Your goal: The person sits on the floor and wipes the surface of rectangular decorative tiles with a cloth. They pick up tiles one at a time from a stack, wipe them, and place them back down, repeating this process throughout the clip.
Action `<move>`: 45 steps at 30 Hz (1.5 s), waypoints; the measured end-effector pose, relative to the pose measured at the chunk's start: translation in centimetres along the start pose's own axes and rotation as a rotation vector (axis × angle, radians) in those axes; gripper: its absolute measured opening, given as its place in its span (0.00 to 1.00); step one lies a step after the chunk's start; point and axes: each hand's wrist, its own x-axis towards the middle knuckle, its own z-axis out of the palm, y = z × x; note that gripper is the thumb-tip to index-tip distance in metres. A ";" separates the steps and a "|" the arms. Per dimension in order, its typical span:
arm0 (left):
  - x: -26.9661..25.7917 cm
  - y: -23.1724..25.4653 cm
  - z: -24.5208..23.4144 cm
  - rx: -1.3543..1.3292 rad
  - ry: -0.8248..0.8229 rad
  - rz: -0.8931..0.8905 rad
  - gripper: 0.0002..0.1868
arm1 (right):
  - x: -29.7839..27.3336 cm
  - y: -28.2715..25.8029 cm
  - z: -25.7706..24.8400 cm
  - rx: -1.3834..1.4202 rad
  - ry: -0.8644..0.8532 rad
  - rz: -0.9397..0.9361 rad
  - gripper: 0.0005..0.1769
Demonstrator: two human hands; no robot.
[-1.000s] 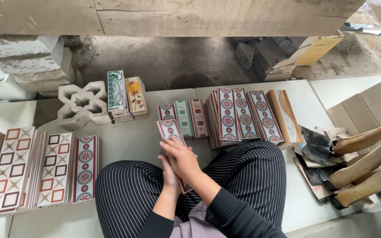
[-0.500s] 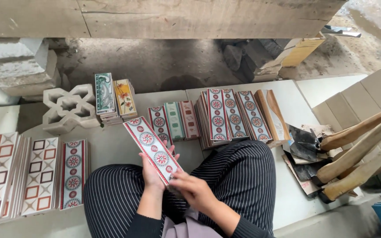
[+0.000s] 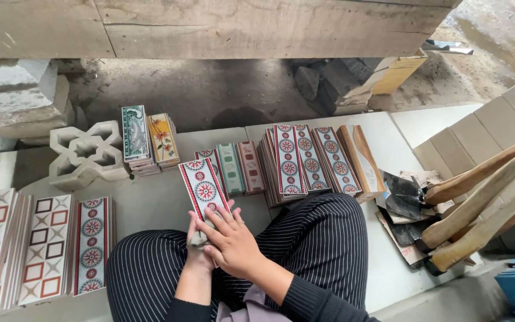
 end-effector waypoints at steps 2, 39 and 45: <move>0.2 -0.1 -0.1 0.011 -0.005 -0.012 0.37 | 0.5 0.3 0.3 0.003 0.060 0.005 0.27; 3.1 4.3 -3.3 0.228 0.327 0.338 0.24 | 0.7 1.1 -3.0 1.500 -0.088 0.899 0.22; -0.1 8.8 -3.5 0.646 0.369 0.636 0.26 | 4.5 -1.1 -2.0 1.329 -0.231 0.498 0.26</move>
